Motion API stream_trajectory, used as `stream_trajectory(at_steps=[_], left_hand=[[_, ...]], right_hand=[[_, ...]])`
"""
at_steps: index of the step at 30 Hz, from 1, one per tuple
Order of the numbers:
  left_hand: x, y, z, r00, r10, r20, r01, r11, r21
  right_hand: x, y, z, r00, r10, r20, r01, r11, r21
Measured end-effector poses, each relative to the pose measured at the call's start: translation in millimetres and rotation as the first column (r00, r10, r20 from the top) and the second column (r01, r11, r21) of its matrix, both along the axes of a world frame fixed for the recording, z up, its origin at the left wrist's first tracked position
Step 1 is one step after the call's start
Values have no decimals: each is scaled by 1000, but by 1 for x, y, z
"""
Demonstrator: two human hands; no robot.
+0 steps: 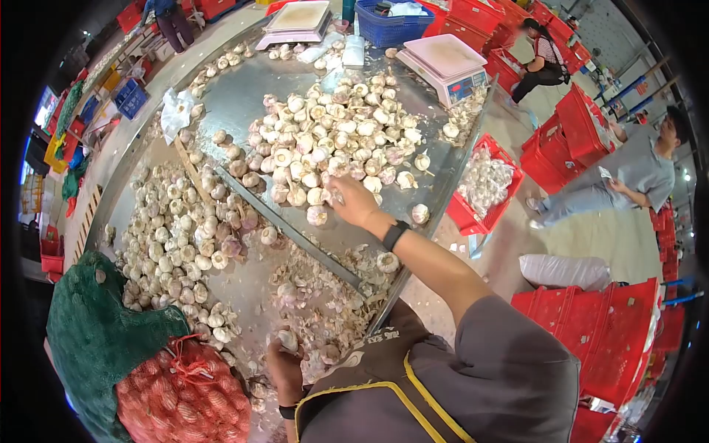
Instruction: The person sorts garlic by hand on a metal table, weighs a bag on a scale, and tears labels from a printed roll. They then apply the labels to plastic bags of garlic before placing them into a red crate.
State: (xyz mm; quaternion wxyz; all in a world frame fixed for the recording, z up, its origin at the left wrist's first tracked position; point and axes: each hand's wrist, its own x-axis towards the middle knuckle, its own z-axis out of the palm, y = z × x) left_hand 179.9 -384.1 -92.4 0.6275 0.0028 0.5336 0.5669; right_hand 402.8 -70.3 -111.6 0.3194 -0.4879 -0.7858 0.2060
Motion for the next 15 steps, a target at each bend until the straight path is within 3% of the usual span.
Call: stream_trajectory(at_steps=[1,2,4,6,10,12,15], left_hand=[[3,3,1,1000,-3,-2,3,1000,3],[5,5,3,999,-15,-35,14,1000,-12],[4,3,5,994,-90,-65,93,995,47],[6,4,6,989,-119,-90,123,991,48],[10,5,-2,979,-175,-105,177,984,10],[10,3,-9,974,-204,-98,205,979,6],[13,4,-8,967,-234,-98,237,971,21]], right_hand=[[11,-8,3,998,8,66,6,976,-219],[26,-12,-18,993,115,26,-104,957,-272],[52,-33,-18,894,312,322,-164,896,-412],[70,-55,-24,830,409,380,-139,810,-569],[89,-93,-39,760,458,461,-30,734,-679],[88,-104,-50,691,488,533,-63,775,-629],[86,-109,-54,680,523,514,-124,773,-622]])
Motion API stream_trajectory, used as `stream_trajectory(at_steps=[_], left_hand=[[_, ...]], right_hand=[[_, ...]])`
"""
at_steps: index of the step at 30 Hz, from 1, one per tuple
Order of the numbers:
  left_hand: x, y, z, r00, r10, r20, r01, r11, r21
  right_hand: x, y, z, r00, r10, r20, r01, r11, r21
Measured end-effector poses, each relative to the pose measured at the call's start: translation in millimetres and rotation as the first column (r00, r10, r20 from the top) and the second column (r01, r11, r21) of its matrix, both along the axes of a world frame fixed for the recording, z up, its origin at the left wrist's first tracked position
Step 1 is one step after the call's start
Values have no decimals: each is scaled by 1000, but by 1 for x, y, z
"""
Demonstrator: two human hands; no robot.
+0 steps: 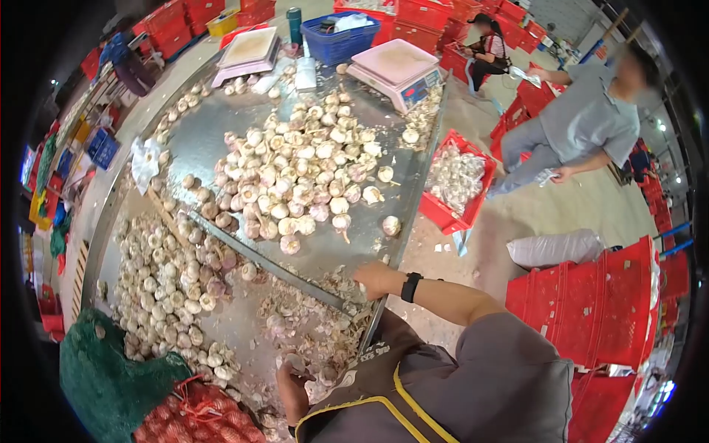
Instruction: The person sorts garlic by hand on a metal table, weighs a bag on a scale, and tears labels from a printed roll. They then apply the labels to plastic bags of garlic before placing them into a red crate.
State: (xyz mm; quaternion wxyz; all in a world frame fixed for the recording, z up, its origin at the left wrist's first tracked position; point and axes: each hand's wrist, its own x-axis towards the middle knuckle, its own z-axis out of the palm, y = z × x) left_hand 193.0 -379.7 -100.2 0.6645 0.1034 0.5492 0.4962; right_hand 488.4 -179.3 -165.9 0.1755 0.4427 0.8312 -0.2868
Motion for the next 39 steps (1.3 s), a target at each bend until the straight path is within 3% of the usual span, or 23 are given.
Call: stream_trajectory(at_steps=[2,4,5,7,9,12,16,19,20,22,27,34,37,38,39], left_hand=[[2,0,1,999,-7,-32,6,999,-32],[-1,-2,-2,999,-21,-32,20,999,-27],[-1,-3,-5,999,-23,-32,22,1000,-22],[-3,-4,-9,1000,-20,-22,19,999,-26],[-7,-8,-18,999,-23,-30,22,998,-59],[-11,-8,-32,995,34,-93,-49,985,-168],[-10,-5,-29,989,26,-144,-60,970,-234],[-17,-10,-37,984,36,-173,-89,948,-307],[-19,-11,-39,983,37,-181,-96,939,-330],[-19,-10,-39,979,14,-204,-84,936,-342],[-16,-4,-37,978,23,-206,-97,928,-359],[-5,5,-29,977,33,-209,-102,938,-331],[5,11,-19,978,33,-205,-93,952,-292],[9,13,-15,979,40,-202,-96,957,-273],[12,12,-13,980,38,-196,-89,963,-256]], right_hand=[[1,5,4,998,-34,-55,34,999,-4],[-3,22,13,935,-242,-260,178,953,-245],[-7,34,17,932,-246,-264,185,954,-237],[-15,62,37,822,-273,-499,339,940,45],[-25,87,57,677,-348,-648,541,833,117],[-41,130,67,658,-270,-703,582,775,246],[-65,184,60,647,-298,-702,601,766,229],[-76,218,68,749,-466,-471,612,759,223],[-80,226,62,751,-460,-474,607,763,222],[-87,250,34,808,-427,-405,581,691,430],[-93,272,15,850,-457,-262,527,743,412],[-83,283,16,842,-380,-383,521,756,396],[-75,270,32,713,-331,-617,630,688,359],[-72,263,40,711,-335,-618,633,688,355],[-69,256,52,556,-364,-747,707,680,195]])
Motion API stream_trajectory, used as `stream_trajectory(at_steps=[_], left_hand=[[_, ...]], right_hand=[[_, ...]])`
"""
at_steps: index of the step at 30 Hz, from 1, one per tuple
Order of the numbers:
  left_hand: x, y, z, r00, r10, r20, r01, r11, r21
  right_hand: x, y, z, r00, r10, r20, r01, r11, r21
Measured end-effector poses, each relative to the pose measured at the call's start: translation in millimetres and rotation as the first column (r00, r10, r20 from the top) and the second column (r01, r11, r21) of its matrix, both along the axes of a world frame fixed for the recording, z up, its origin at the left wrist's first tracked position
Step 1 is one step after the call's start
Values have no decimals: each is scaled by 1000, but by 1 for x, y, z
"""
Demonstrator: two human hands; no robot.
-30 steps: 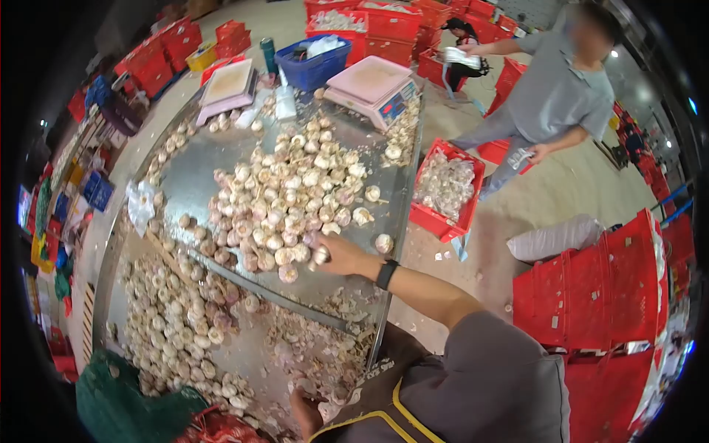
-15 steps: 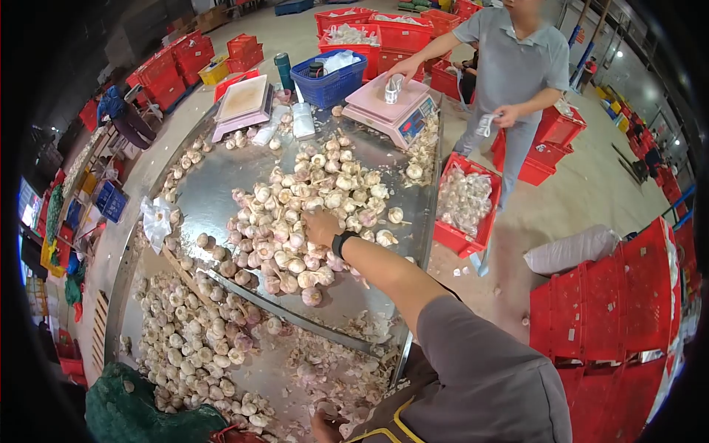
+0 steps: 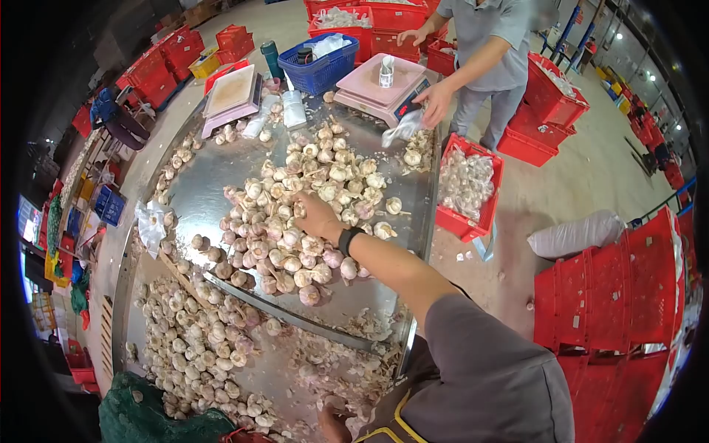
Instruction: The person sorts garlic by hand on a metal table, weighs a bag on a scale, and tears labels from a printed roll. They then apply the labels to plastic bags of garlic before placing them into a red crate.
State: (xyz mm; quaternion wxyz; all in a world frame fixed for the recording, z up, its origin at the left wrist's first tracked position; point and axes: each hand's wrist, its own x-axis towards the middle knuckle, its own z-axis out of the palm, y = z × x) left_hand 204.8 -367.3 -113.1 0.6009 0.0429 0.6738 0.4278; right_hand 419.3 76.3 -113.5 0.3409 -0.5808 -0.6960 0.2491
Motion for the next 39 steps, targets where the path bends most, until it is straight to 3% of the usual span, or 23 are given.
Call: stream_trajectory(at_steps=[2,3,4,5,7,9,11,13,14,16,17,19,23,25,27,28,30,31,32,33,34,36,39], left_hand=[[2,0,0,1000,-16,25,15,999,50],[1,1,-2,999,-32,43,29,997,69],[1,1,-2,994,-69,80,60,992,111],[1,-1,-1,995,-70,76,61,992,107],[14,8,25,968,-69,241,21,980,196],[21,9,34,975,-64,213,27,985,171],[18,1,21,989,-10,149,-18,982,186],[24,0,24,993,21,120,-38,989,141],[26,-2,25,996,-88,-8,87,979,184],[31,-5,28,921,-282,-270,344,913,219],[35,-4,30,921,-280,-271,342,914,220],[48,0,37,987,-74,-143,108,962,250],[62,3,54,972,-89,-220,137,966,217],[55,-7,32,944,-128,-304,204,951,233],[55,-13,26,847,-225,-481,351,917,190],[51,-19,16,771,-249,-586,426,886,183],[43,-35,-9,725,-259,-638,446,883,148],[48,-37,-3,704,-262,-660,454,881,134],[53,-39,4,682,-265,-681,461,880,119],[71,-36,40,800,-213,-561,367,913,178],[82,-38,59,893,-151,-423,263,940,219],[80,-53,47,920,-126,-372,229,942,246],[84,-78,44,943,-109,-314,207,931,299]], right_hand=[[-1,-13,2,924,-34,-382,63,996,64],[-1,-22,0,922,-34,-385,62,996,60],[3,-31,-1,756,-18,-654,-184,953,-239],[7,-44,-3,524,-122,-843,-481,774,-411],[2,-95,-4,222,-244,-944,-640,694,-330],[-6,-147,-4,113,-402,-909,-801,504,-322],[-21,-194,-31,39,-400,-916,-893,397,-212],[-28,-231,-35,142,-348,-927,-921,298,-253],[-29,-247,-35,142,-348,-927,-923,293,-251],[-32,-274,-25,274,-397,-876,-922,152,-357],[-33,-284,-21,274,-396,-877,-922,150,-356],[-35,-304,-18,430,-274,-860,-873,118,-473],[-40,-333,-35,374,-106,-921,-914,126,-385],[-38,-344,-31,387,-118,-914,-903,149,-402],[-35,-351,-30,365,-134,-921,-931,-48,-362],[-38,-359,-35,364,-132,-922,-931,-50,-361],[-42,-374,-41,359,78,-930,-923,177,-341],[-36,-374,-28,362,84,-928,-923,174,-344],[-26,-374,-16,385,62,-921,-921,84,-380],[-19,-375,-5,412,39,-910,-911,-10,-412],[-15,-380,-3,418,44,-907,-908,-18,-419],[-9,-392,-2,388,-31,-921,-921,-42,-387],[-1,-410,4,376,6,-927,-923,-89,-375]])
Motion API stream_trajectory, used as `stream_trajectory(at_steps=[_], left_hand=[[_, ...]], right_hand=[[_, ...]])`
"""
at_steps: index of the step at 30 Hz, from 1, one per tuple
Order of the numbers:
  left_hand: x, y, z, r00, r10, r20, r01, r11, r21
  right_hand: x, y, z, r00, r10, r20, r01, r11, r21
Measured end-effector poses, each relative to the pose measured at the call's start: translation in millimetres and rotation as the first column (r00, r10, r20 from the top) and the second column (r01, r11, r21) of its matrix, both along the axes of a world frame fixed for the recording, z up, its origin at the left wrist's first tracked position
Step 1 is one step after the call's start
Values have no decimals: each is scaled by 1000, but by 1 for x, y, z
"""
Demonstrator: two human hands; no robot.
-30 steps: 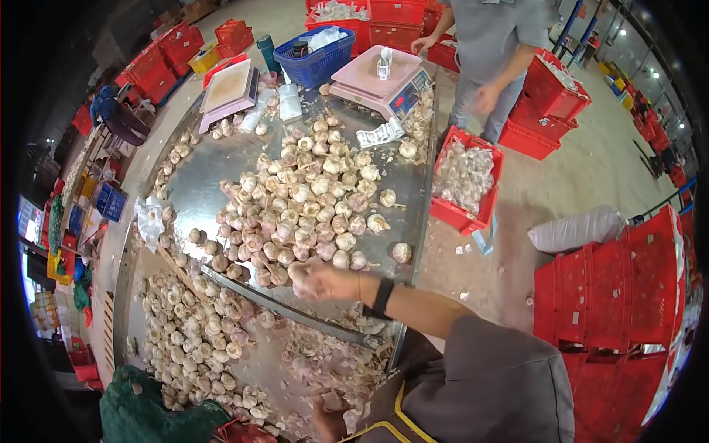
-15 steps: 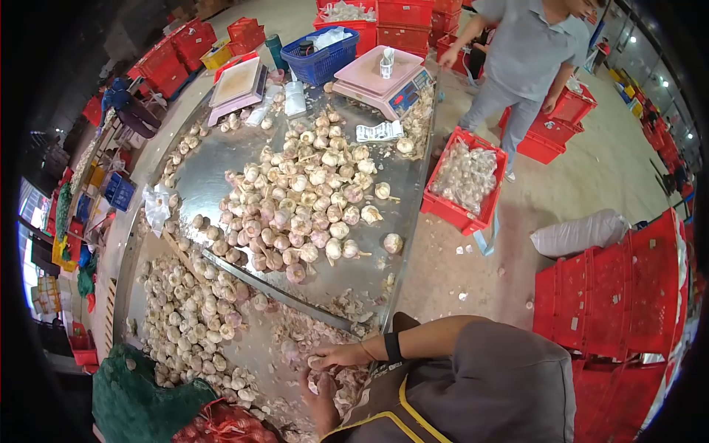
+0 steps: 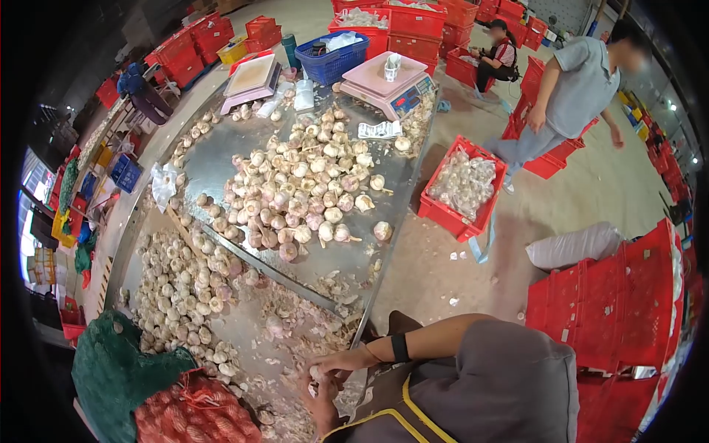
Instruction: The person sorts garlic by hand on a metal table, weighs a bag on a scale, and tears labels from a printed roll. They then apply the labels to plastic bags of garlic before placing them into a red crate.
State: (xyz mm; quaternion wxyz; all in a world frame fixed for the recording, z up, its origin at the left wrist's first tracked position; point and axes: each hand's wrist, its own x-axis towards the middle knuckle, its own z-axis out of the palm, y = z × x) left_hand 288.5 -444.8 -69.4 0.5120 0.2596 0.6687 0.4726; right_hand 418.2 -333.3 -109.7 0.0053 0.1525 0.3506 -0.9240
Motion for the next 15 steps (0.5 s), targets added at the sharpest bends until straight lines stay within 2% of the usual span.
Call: stream_trajectory(at_steps=[2,3,4,5,6,7,8,9,11,15], left_hand=[[9,-15,-4,1000,-3,31,2,1000,31],[11,-26,-16,1000,6,4,-6,1000,-22],[14,-35,-23,1000,13,-23,-15,997,-77],[15,-43,-29,1000,-1,-29,-3,994,-110],[27,-42,-15,1000,7,-23,-10,994,-108],[43,-37,12,996,2,-85,-7,998,-66],[54,-36,27,989,-2,-148,-2,1000,-25],[55,-41,13,990,3,-144,-7,1000,-24],[53,-50,-23,968,19,-249,7,995,101],[65,-48,-10,990,26,-138,-17,998,67]], right_hand=[[8,-16,12,998,-58,13,58,998,20],[13,-22,17,993,-118,20,118,992,36],[15,-28,7,994,-109,29,108,993,42],[16,-36,-7,992,-126,-16,127,983,132],[18,-41,-16,988,-140,-65,151,964,219],[24,-41,-12,989,-127,-70,143,936,322],[28,-43,-10,990,-121,-67,136,936,325],[32,-46,-7,988,-145,-55,155,927,342],[36,-50,-11,985,-167,-47,173,917,359],[40,-49,-18,982,-159,-104,189,863,468]])
